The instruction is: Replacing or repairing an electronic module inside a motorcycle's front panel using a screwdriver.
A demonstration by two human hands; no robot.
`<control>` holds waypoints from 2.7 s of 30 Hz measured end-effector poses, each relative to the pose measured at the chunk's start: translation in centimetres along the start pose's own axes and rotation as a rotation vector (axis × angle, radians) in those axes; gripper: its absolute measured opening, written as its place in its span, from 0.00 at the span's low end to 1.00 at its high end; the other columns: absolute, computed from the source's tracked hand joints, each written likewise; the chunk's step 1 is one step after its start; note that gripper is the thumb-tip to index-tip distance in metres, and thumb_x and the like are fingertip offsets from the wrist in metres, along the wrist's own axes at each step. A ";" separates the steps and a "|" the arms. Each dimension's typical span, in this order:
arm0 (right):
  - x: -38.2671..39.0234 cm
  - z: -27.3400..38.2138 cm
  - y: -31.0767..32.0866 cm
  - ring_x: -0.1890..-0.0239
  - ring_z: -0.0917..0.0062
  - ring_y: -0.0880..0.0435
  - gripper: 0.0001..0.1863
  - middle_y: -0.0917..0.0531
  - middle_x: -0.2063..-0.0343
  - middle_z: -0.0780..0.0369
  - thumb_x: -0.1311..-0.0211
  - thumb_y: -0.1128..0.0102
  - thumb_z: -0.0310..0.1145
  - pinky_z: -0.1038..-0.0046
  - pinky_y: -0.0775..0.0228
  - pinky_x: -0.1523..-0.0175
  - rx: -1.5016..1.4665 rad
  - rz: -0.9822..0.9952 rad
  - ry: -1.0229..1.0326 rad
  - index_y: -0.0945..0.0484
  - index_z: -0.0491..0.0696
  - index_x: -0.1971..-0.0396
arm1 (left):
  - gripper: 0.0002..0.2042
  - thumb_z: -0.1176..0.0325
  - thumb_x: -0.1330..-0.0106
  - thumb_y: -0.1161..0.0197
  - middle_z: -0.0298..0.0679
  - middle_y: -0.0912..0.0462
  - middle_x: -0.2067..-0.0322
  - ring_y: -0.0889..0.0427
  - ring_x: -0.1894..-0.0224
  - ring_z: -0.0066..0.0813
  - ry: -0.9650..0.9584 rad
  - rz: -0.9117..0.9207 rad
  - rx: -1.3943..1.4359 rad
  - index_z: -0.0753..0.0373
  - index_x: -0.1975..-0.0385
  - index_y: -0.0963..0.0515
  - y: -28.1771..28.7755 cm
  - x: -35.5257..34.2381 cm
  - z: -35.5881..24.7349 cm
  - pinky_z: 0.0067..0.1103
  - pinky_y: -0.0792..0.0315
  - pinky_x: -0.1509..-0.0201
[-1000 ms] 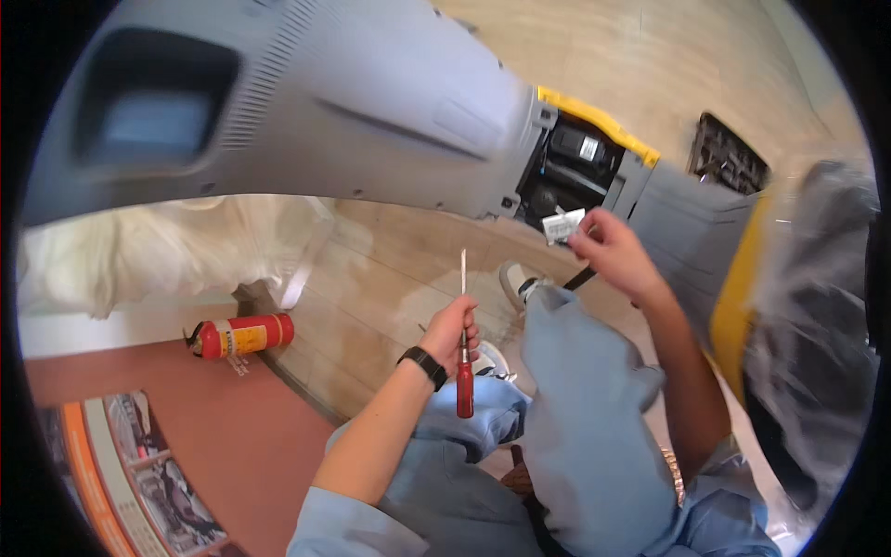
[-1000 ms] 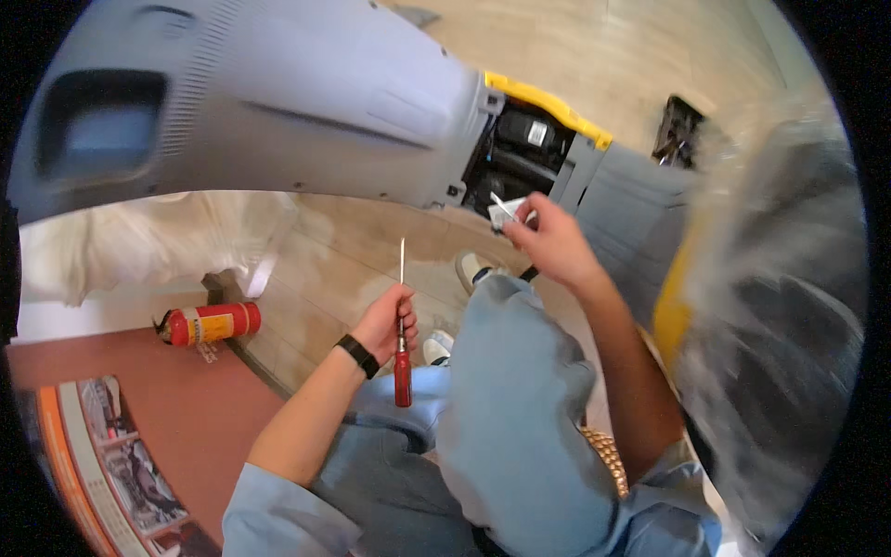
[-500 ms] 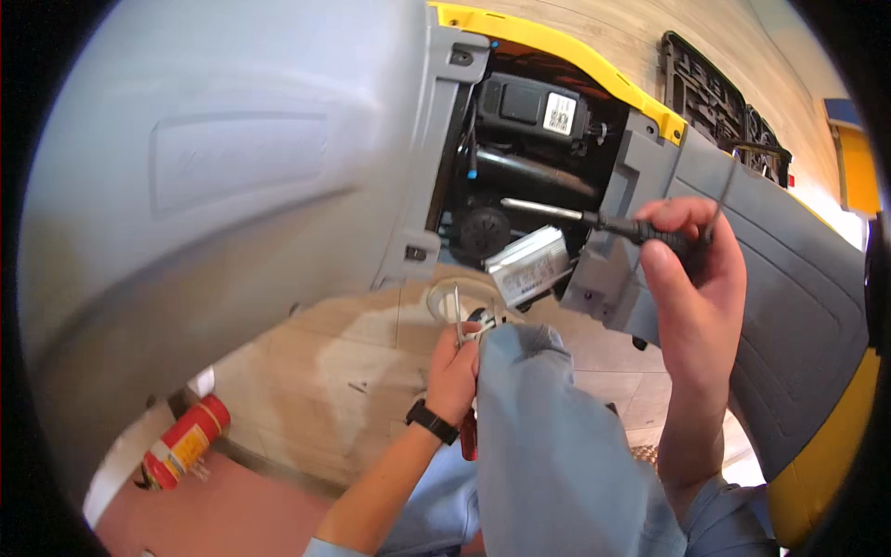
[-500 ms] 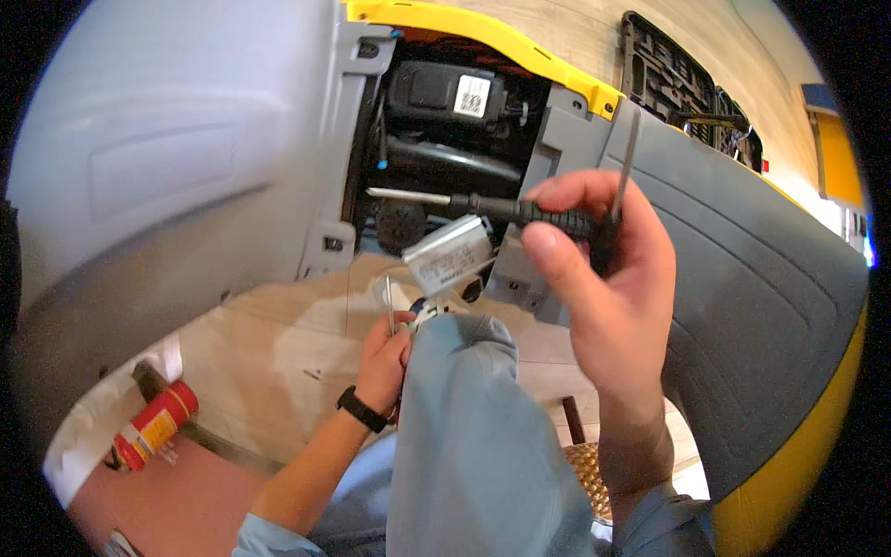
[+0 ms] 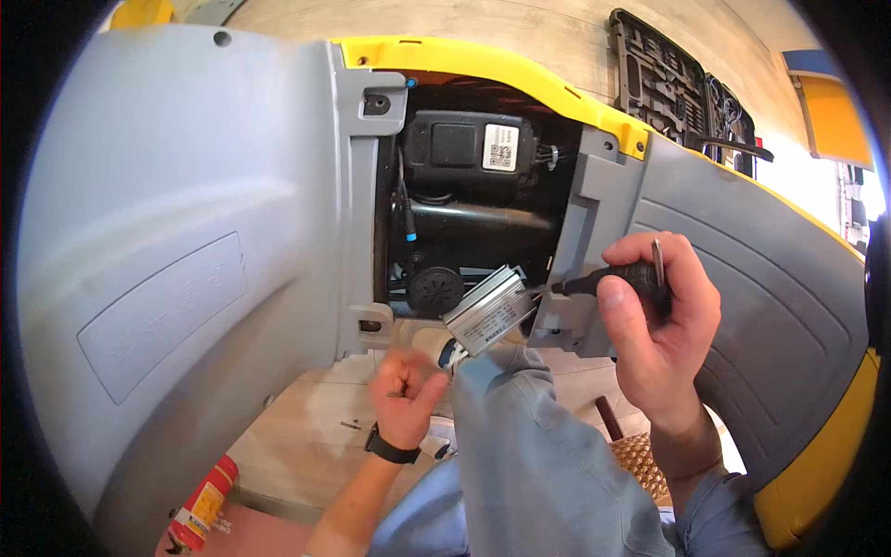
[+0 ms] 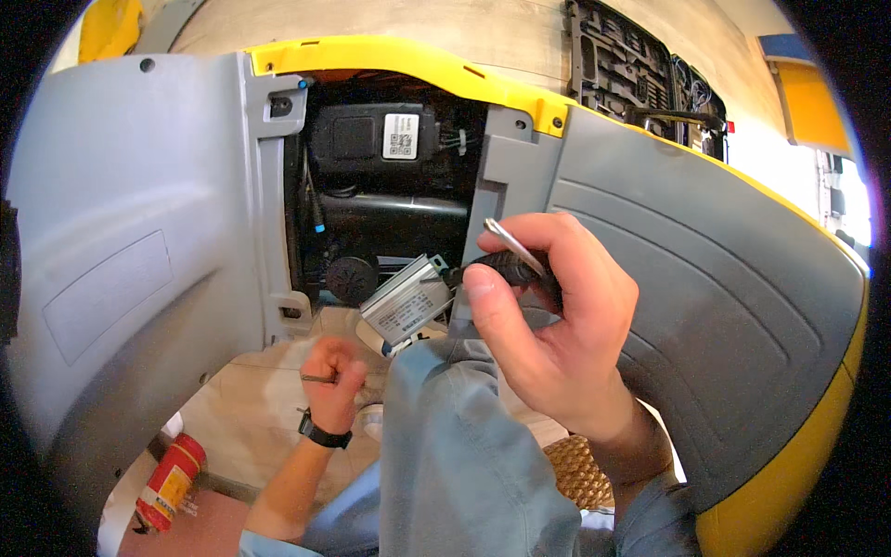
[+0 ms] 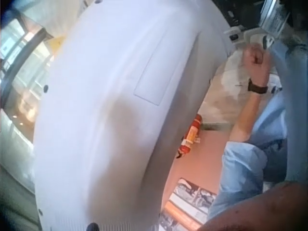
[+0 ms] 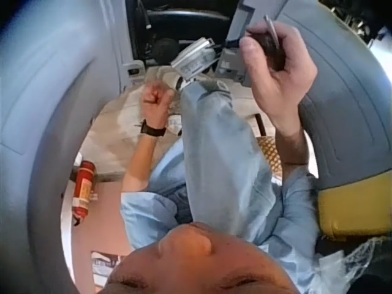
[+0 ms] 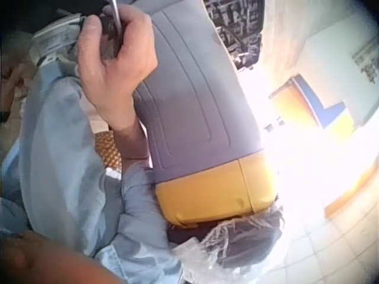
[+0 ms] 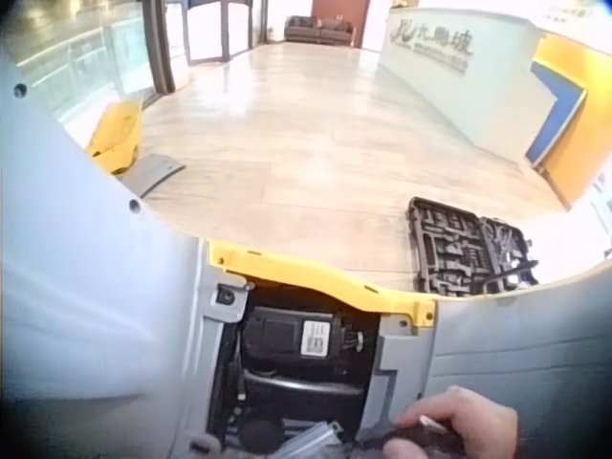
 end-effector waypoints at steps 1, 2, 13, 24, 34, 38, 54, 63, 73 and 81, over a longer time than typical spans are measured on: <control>-0.1 0.0 -0.3 0.75 0.82 0.25 0.08 0.21 0.75 0.61 0.45 0.34 0.24 0.80 0.32 0.68 0.002 0.005 -0.003 0.22 0.39 0.67 | 0.11 0.77 0.47 0.29 0.24 0.32 0.82 0.40 0.83 0.11 0.006 -0.001 0.002 0.61 0.71 0.28 -0.1 -0.2 0.2 0.15 0.40 0.75; -0.2 -0.1 -0.9 0.75 0.81 0.25 0.08 0.21 0.75 0.61 0.46 0.34 0.24 0.79 0.32 0.68 0.011 0.022 -0.008 0.22 0.39 0.66 | 0.13 0.77 0.47 0.29 0.25 0.29 0.81 0.40 0.83 0.10 -0.053 -0.034 0.027 0.63 0.65 0.26 -0.1 -0.5 -0.1 0.14 0.41 0.75; -0.8 0.7 -4.4 0.74 0.68 0.21 0.09 0.22 0.76 0.58 0.47 0.33 0.24 0.72 0.30 0.69 0.171 0.120 0.131 0.20 0.42 0.65 | 0.15 0.76 0.41 0.30 0.29 0.20 0.70 0.40 0.81 0.05 0.099 -0.219 0.216 0.68 0.56 0.23 -4.2 0.5 -0.6 0.11 0.46 0.79; -1.4 0.3 -6.4 0.73 0.67 0.19 0.10 0.19 0.74 0.58 0.48 0.31 0.27 0.72 0.27 0.68 0.138 0.121 0.150 0.22 0.43 0.67 | 0.10 0.79 0.42 0.31 0.29 0.21 0.69 0.40 0.82 0.05 0.096 -0.133 0.305 0.65 0.64 0.25 -5.4 0.7 0.2 0.10 0.47 0.80; -0.5 -0.3 -6.8 0.76 0.66 0.21 0.08 0.21 0.78 0.58 0.43 0.33 0.30 0.71 0.30 0.70 0.208 0.152 0.098 0.23 0.45 0.68 | 0.10 0.80 0.38 0.37 0.37 0.20 0.60 0.22 0.62 0.18 0.126 -0.044 0.190 0.67 0.59 0.28 -5.4 1.0 1.7 0.15 0.28 0.61; 0.3 -0.5 -6.0 0.79 0.73 0.22 0.08 0.21 0.79 0.57 0.42 0.33 0.31 0.74 0.31 0.71 0.151 0.066 0.083 0.22 0.44 0.67 | 0.09 0.79 0.38 0.36 0.37 0.20 0.61 0.23 0.63 0.17 0.084 -0.067 0.192 0.68 0.60 0.28 -5.1 0.9 1.3 0.15 0.29 0.62; 0.8 -1.9 -9.2 0.61 0.83 0.19 0.14 0.17 0.65 0.63 0.31 0.41 0.35 0.81 0.30 0.53 0.328 0.340 0.084 0.22 0.42 0.54 | 0.24 0.76 0.44 0.29 0.35 0.18 0.71 0.36 0.82 0.06 -0.120 -0.220 0.231 0.65 0.50 0.34 -4.9 0.0 0.0 0.09 0.45 0.81; -0.1 -3.9 -9.4 0.63 0.82 0.18 0.14 0.16 0.68 0.61 0.34 0.39 0.36 0.81 0.30 0.56 0.402 0.323 0.098 0.21 0.44 0.53 | 0.26 0.71 0.45 0.28 0.36 0.15 0.66 0.18 0.70 0.15 -0.152 -0.177 0.196 0.65 0.47 0.30 -5.3 -0.3 -0.2 0.14 0.31 0.72; -0.5 -0.9 -7.1 0.79 0.79 0.19 0.08 0.18 0.80 0.58 0.48 0.33 0.31 0.76 0.28 0.69 0.496 0.153 0.156 0.18 0.44 0.69 | 0.31 0.59 0.52 0.24 0.34 0.18 0.76 0.17 0.75 0.27 -0.413 0.020 -0.329 0.63 0.47 0.24 -4.9 -1.9 -1.8 0.23 0.24 0.72; -0.6 -2.4 -6.6 0.78 0.62 0.19 0.08 0.20 0.81 0.55 0.44 0.35 0.33 0.65 0.28 0.71 0.541 0.264 -0.024 0.20 0.45 0.70 | 0.29 0.41 0.52 0.29 0.38 0.17 0.73 0.16 0.73 0.41 -0.476 0.261 -0.793 0.57 0.57 0.20 -6.0 -3.0 -1.7 0.34 0.22 0.70</control>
Point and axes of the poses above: each hand's wrist, its own x-axis away from the middle knuckle, its own y-axis out of the back of the hand, z = x × y, the point moved 10 cm from there along -x, towards the middle knuckle
